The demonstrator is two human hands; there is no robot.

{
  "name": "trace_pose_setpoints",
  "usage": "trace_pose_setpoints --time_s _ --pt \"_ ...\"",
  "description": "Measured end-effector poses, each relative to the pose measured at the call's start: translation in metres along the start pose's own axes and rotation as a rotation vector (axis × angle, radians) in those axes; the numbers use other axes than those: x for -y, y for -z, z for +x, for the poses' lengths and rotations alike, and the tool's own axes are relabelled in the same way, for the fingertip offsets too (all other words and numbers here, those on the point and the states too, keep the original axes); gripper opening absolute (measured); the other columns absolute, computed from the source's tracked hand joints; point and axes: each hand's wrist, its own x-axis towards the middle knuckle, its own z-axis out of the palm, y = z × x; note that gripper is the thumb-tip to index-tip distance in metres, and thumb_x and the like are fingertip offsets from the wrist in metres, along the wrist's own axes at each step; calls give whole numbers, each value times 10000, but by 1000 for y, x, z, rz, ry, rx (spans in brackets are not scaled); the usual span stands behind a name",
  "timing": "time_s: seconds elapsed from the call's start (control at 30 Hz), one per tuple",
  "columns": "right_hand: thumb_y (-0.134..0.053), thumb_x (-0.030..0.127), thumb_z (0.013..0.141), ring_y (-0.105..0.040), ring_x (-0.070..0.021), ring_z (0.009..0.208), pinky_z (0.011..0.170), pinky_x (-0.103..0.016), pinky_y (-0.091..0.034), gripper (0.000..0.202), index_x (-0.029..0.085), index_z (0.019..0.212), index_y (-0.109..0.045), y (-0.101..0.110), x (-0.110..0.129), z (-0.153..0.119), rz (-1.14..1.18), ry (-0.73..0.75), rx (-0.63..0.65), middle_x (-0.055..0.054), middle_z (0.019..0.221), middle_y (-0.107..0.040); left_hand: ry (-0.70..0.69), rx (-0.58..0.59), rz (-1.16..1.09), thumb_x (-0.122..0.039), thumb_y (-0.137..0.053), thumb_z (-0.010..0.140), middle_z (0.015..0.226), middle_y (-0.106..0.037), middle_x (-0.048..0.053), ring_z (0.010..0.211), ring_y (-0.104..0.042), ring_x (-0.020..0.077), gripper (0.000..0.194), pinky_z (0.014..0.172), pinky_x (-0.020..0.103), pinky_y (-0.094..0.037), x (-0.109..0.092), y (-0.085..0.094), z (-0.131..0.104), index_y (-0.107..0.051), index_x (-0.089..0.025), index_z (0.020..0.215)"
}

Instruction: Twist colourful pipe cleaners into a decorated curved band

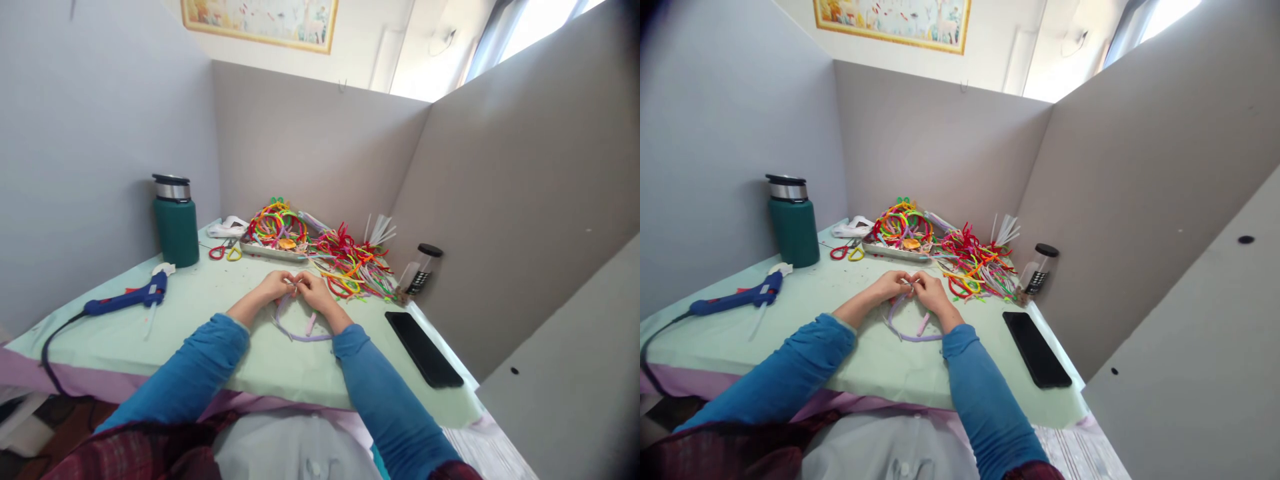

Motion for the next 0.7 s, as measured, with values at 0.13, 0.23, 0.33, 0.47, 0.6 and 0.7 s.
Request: trace_pose_setpoints --time_s 0.13,0.23,0.33,0.47,0.6,0.7 --pt "-446 189 775 -579 -133 650 655 -248 -418 160 204 897 -548 0 -3 0 18 -7 4 19 677 -639 -22 -4 -10 -261 -552 683 657 -639 20 368 -403 56 257 346 173 -312 2 0 1 -587 -126 899" --pt "-451 195 774 -574 -130 628 633 -244 -417 148 206 892 -540 -1 -4 0 24 -12 8 20 677 -639 -27 -4 -14 -265 -562 682 668 -643 26 389 -416 59 226 351 172 -312 4 -1 3 -593 -122 854" --pt "-451 198 774 -569 -127 618 617 -240 -415 150 206 898 -535 0 -3 -1 27 -18 12 21 677 -640 -24 -1 -34 -275 -571 681 667 -642 28 399 -415 60 207 352 174 -309 4 -1 4 -594 -114 808" --pt "-451 197 772 -569 -126 615 609 -237 -411 146 204 892 -533 1 -2 -1 37 -19 16 22 676 -643 1 -4 -53 -279 -574 680 638 -631 17 379 -387 55 207 347 182 -299 0 0 1 -606 -106 789" --pt "-451 190 766 -567 -126 615 607 -237 -406 137 198 870 -538 1 -1 0 33 -17 -1 22 664 -639 8 0 -40 -304 -583 681 606 -619 10 363 -376 51 223 354 189 -300 -2 2 -1 -628 -98 753" --pt "-450 178 756 -563 -123 621 611 -235 -405 129 193 842 -545 1 -1 0 36 -9 -8 21 668 -631 13 5 -20 -320 -574 693 617 -628 14 355 -375 51 235 354 192 -288 -2 2 -1 -636 -101 756"
